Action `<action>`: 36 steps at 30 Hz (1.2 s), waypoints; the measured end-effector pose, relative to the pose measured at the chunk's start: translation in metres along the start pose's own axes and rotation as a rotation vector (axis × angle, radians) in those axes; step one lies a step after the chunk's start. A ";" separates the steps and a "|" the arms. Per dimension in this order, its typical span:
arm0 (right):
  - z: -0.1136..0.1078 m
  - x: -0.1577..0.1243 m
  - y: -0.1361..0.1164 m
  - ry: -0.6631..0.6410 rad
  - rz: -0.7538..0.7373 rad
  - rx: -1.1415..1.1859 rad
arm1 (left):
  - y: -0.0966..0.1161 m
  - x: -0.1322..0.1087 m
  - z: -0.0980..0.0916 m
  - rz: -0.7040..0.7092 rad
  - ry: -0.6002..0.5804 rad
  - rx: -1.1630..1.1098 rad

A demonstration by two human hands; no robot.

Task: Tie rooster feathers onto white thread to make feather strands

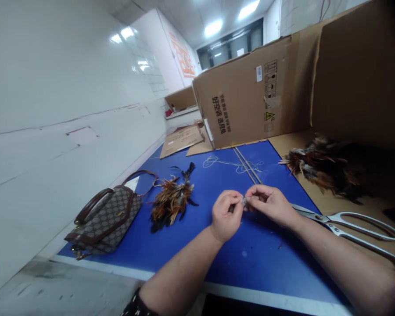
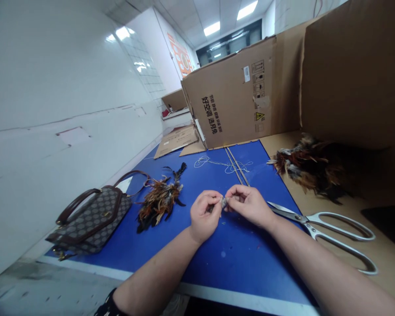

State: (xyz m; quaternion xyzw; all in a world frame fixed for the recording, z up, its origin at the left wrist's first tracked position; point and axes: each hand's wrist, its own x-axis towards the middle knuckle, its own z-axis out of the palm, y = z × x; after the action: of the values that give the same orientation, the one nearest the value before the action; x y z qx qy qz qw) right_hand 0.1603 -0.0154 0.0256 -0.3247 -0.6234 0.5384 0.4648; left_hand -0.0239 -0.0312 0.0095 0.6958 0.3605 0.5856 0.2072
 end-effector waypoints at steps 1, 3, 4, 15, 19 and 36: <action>-0.001 0.000 -0.001 0.000 -0.009 -0.020 | 0.000 0.000 0.000 0.009 -0.005 -0.007; -0.002 -0.001 -0.002 -0.003 -0.018 -0.046 | 0.001 0.000 0.001 0.041 -0.009 -0.017; -0.002 -0.001 -0.003 -0.011 -0.018 -0.046 | 0.001 0.000 0.001 0.057 -0.007 -0.021; -0.007 0.002 -0.003 -0.103 0.058 0.095 | -0.001 -0.001 -0.003 0.006 -0.053 -0.048; -0.016 0.003 -0.001 -0.147 0.057 0.005 | -0.001 -0.003 -0.003 -0.072 -0.082 -0.090; -0.012 0.006 0.010 0.021 -0.532 -0.706 | -0.008 0.008 0.006 -0.546 -0.011 -0.565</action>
State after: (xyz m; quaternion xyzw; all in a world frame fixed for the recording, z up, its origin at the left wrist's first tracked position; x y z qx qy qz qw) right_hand 0.1680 -0.0034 0.0176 -0.2972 -0.8264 0.1508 0.4540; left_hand -0.0199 -0.0189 0.0081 0.4930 0.3560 0.5815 0.5405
